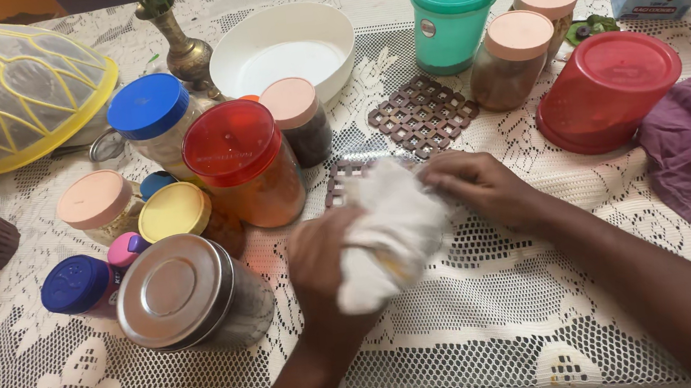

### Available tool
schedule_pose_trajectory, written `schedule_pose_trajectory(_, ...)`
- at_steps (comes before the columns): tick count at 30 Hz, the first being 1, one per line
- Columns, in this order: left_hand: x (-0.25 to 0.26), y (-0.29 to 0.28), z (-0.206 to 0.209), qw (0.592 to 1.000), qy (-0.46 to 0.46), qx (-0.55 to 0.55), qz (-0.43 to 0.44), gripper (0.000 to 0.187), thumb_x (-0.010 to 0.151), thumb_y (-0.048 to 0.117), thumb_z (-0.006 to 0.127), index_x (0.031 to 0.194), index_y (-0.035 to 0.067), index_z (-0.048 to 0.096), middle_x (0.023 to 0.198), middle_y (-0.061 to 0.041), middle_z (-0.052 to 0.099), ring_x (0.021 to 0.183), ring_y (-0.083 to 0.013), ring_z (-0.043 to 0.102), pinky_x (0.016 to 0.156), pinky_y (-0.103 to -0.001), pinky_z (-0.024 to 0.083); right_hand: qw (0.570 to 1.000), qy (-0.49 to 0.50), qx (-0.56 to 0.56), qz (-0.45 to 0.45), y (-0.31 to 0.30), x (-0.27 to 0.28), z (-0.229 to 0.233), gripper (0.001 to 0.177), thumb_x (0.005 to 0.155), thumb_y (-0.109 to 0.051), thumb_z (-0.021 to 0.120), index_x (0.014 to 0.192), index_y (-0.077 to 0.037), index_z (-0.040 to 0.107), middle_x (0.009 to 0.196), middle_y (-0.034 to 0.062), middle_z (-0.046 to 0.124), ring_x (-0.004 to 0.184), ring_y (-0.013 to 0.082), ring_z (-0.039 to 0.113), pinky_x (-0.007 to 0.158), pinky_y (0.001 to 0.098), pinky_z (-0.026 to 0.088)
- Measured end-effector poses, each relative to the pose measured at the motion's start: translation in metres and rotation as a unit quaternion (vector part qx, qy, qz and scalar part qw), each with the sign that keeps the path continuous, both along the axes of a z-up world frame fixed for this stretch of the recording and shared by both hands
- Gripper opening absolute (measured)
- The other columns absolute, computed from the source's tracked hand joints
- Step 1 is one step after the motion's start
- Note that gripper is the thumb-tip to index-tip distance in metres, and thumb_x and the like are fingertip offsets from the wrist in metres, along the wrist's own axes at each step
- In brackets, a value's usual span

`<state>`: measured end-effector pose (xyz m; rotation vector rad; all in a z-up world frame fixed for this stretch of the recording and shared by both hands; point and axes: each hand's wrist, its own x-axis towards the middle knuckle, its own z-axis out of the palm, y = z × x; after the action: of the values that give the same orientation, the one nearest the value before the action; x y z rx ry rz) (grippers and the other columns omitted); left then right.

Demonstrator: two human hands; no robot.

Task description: The person cleans a table by hand using a cloth to wipe down various containers, bottles, and a tray, before wiping a rose and placing it into a brass vase.

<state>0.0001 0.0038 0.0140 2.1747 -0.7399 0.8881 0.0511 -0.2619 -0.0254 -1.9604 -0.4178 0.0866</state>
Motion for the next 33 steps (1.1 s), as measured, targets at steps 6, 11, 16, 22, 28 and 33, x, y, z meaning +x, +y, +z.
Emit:
schedule_pose_trajectory(6, 0.009, -0.01, 0.006, 0.952, 0.184, 0.204, 0.138, 0.079, 0.07, 0.058, 0.084, 0.117, 0.0, 0.06, 0.149, -0.032, 0.041, 0.142, -0.0496, 0.038, 0.11, -0.064, 0.028, 0.996, -0.044, -0.054, -0.054, 0.012, -0.003, 0.015, 0.032, 0.098, -0.019, 0.058, 0.128, -0.009, 0.065, 0.119, 0.0067, 0.073, 0.111, 0.0192, 0.069, 0.095, 0.0325, 0.054)
schedule_pose_trajectory(11, 0.008, -0.019, -0.002, 0.943, 0.221, 0.228, 0.098, 0.107, 0.069, 0.078, 0.079, 0.129, -0.005, 0.05, 0.146, -0.038, 0.042, 0.14, -0.0494, 0.039, 0.112, -0.062, 0.026, 0.994, -0.068, -0.08, -0.014, 0.012, -0.006, 0.02, 0.041, 0.102, -0.023, 0.053, 0.14, -0.009, 0.057, 0.138, 0.0142, 0.062, 0.13, 0.0247, 0.059, 0.107, 0.0388, 0.047)
schedule_pose_trajectory(16, 0.01, -0.015, -0.017, 0.975, 0.125, 0.175, 0.048, 0.061, 0.074, 0.04, 0.082, 0.109, -0.003, 0.056, 0.122, -0.031, 0.061, 0.121, -0.0438, 0.057, 0.105, -0.058, 0.039, 0.959, -0.211, -0.184, 0.033, 0.015, -0.001, 0.011, 0.046, 0.104, -0.027, 0.049, 0.143, -0.003, 0.053, 0.147, 0.0222, 0.056, 0.141, 0.0356, 0.049, 0.115, 0.0458, 0.037)
schedule_pose_trajectory(22, 0.004, -0.015, -0.02, 0.98, 0.125, 0.09, -0.123, 0.034, 0.073, 0.011, 0.081, 0.096, 0.002, 0.058, 0.095, -0.017, 0.069, 0.092, -0.0367, 0.068, 0.083, -0.048, 0.053, 0.978, -0.149, -0.142, 0.024, 0.014, -0.003, 0.014, 0.045, 0.105, -0.029, 0.046, 0.142, -0.006, 0.055, 0.144, 0.0186, 0.059, 0.138, 0.0318, 0.054, 0.116, 0.0436, 0.04)
schedule_pose_trajectory(28, 0.004, -0.009, -0.012, 0.982, 0.121, 0.042, -0.141, 0.039, 0.076, 0.007, 0.08, 0.109, 0.003, 0.06, 0.105, -0.017, 0.069, 0.1, -0.0374, 0.068, 0.088, -0.048, 0.053, 0.968, -0.177, -0.178, 0.009, 0.012, -0.001, 0.01, 0.048, 0.102, -0.026, 0.049, 0.145, -0.006, 0.052, 0.142, 0.0204, 0.058, 0.137, 0.034, 0.052, 0.115, 0.0455, 0.039)
schedule_pose_trajectory(33, 0.007, -0.007, -0.005, 0.992, 0.121, 0.011, 0.017, 0.053, 0.07, 0.011, 0.083, 0.117, 0.002, 0.059, 0.123, -0.021, 0.066, 0.118, -0.0414, 0.062, 0.097, -0.051, 0.046, 0.912, -0.285, -0.295, 0.018, 0.009, 0.002, 0.002, 0.065, 0.09, -0.03, 0.066, 0.147, -0.006, 0.047, 0.146, 0.0225, 0.051, 0.14, 0.0385, 0.044, 0.113, 0.0532, 0.032)
